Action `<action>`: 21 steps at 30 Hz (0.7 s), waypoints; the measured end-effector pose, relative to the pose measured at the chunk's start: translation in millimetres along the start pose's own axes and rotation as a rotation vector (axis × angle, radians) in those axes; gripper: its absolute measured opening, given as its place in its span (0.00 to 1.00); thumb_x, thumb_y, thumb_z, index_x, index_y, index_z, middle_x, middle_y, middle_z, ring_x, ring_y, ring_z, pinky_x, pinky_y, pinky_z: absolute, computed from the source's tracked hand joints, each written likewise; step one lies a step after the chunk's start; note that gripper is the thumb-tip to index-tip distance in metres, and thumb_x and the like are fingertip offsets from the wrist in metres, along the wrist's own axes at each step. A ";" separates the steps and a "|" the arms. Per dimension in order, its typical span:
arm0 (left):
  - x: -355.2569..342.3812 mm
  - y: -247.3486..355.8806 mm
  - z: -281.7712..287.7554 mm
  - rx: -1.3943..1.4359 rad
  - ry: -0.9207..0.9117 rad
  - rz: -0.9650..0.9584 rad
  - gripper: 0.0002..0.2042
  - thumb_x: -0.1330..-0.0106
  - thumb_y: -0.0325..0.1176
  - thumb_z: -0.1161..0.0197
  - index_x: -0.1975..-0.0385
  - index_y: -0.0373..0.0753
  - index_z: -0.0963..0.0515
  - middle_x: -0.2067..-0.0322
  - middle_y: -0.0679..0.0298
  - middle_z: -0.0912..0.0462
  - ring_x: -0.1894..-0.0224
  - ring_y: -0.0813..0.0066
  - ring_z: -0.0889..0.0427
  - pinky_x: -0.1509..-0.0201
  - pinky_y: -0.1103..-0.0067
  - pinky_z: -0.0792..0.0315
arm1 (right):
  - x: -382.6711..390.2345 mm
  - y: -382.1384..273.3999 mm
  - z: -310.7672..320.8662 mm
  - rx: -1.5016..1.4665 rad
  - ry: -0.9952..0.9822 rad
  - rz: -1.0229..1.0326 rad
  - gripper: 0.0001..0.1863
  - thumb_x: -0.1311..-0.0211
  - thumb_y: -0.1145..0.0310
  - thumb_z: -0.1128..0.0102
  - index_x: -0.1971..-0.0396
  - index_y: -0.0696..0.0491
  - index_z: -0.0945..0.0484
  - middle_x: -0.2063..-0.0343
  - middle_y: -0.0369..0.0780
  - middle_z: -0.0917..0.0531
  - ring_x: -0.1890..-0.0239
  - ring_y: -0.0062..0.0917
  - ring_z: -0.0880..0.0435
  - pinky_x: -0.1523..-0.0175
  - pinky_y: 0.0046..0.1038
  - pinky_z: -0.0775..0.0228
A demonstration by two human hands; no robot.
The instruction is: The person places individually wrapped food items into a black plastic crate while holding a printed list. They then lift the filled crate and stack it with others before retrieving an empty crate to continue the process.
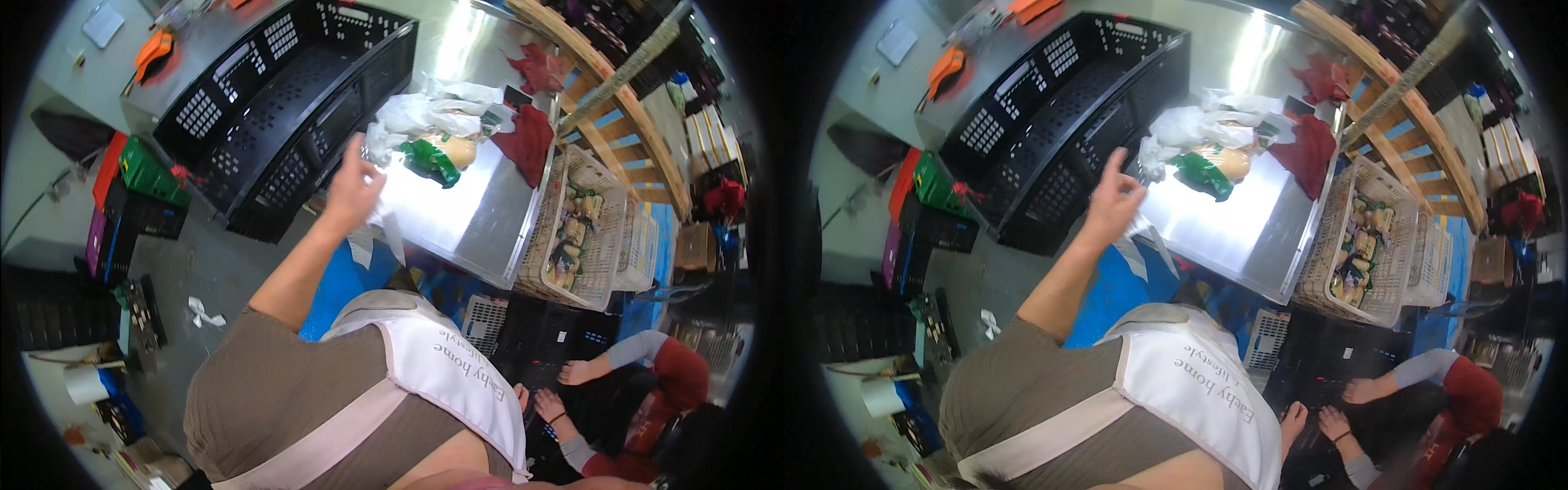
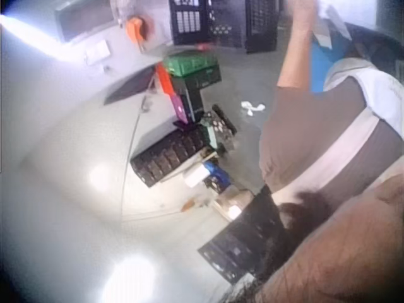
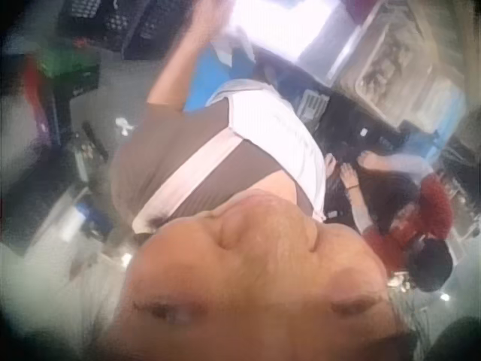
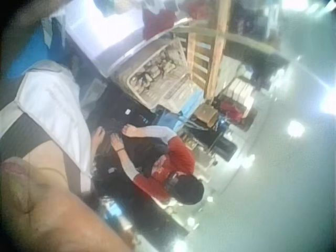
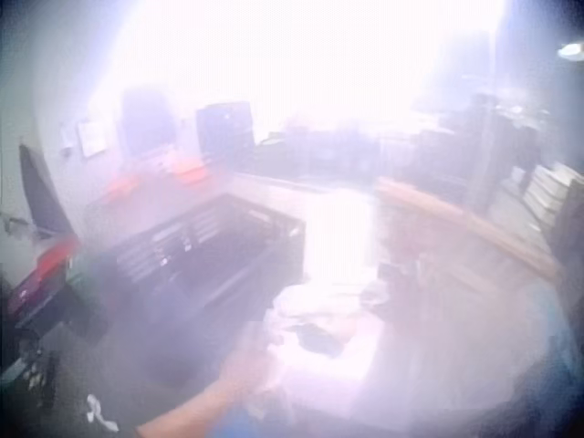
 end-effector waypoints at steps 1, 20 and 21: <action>-10.9 3.1 10.9 -0.008 0.033 0.006 0.40 0.41 0.29 0.37 0.32 0.29 0.52 0.70 0.58 0.19 0.69 0.70 0.19 0.59 0.75 0.25 | 8.9 -18.1 -4.6 -0.037 0.023 0.011 0.21 0.31 0.53 0.50 0.58 0.58 0.24 0.70 0.45 0.19 0.67 0.32 0.22 0.56 0.29 0.29; -44.3 -2.6 41.6 0.063 0.149 0.032 0.46 0.38 0.35 0.33 0.30 0.29 0.62 0.70 0.60 0.24 0.67 0.75 0.26 0.61 0.80 0.29 | 30.7 -43.1 11.3 0.179 0.098 0.014 0.29 0.39 0.47 0.45 0.49 0.56 0.26 0.52 0.50 0.21 0.49 0.44 0.23 0.46 0.38 0.30; -42.6 15.2 42.4 0.095 0.161 -0.006 0.47 0.37 0.35 0.34 0.30 0.29 0.63 0.70 0.60 0.24 0.66 0.75 0.26 0.59 0.80 0.29 | 25.0 -32.8 5.5 0.174 0.086 0.000 0.28 0.39 0.47 0.45 0.50 0.56 0.25 0.52 0.49 0.21 0.49 0.44 0.23 0.46 0.38 0.31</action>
Point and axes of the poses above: each hand's wrist, its own x-axis away from the middle knuckle, its own z-axis out of the back of the hand, y = z × x, the point moved 9 cm from there along -x, towards the middle knuckle
